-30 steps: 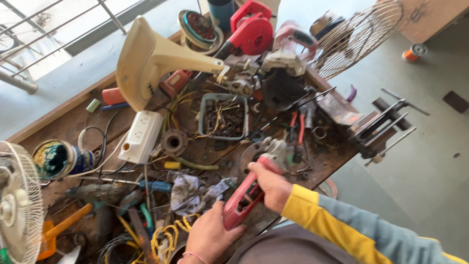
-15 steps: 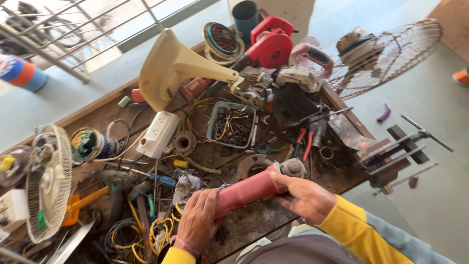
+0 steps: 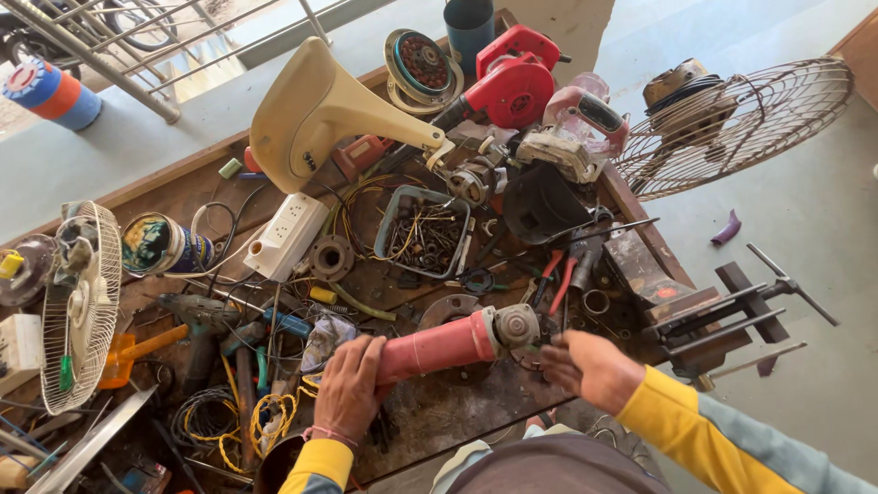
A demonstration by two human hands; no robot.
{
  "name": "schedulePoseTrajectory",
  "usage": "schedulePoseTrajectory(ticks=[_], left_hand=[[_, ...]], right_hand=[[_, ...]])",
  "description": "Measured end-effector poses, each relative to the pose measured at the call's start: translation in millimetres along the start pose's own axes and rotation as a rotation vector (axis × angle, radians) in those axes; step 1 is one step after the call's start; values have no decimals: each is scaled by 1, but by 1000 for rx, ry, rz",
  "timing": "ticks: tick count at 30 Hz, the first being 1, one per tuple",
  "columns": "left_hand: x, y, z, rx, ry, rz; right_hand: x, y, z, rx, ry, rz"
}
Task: The person uses a screwdriver to open the casing of a red angle grinder, then plugs it into a power strip and tests it. They then use a cordless drill to work on the grinder's chuck area before unplugging the tool.
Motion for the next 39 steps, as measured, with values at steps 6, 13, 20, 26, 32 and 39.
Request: schedulePoseTrajectory(ticks=[6,13,20,26,32,39], left_hand=[[2,-5,-31,11,-24,-113],[9,1,-71,76,-4,-250],[10,13,-107,137,-30,-236],[12,21,-115,123,-3,-250],[7,35,-105,-1,-27,-254],[-15,58,-83,-196,79,-123]], right_hand=[[48,-25,27,-55,-63,101],[39,8,55,1,-4,91],[34,60,63,97,43,47],[35,68,85,179,-33,-4],[-1,77,52,298,-66,22],[-108,82,-114,274,29,-15]])
Point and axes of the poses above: each hand's wrist, its own z-axis away from the middle knuckle, its own x-axis out of the palm, y = z × x, the point moved 2 cm from there along -z, towards the middle knuckle, and after that the axes turned 11 degrees about -z, right-handed, at the moved point
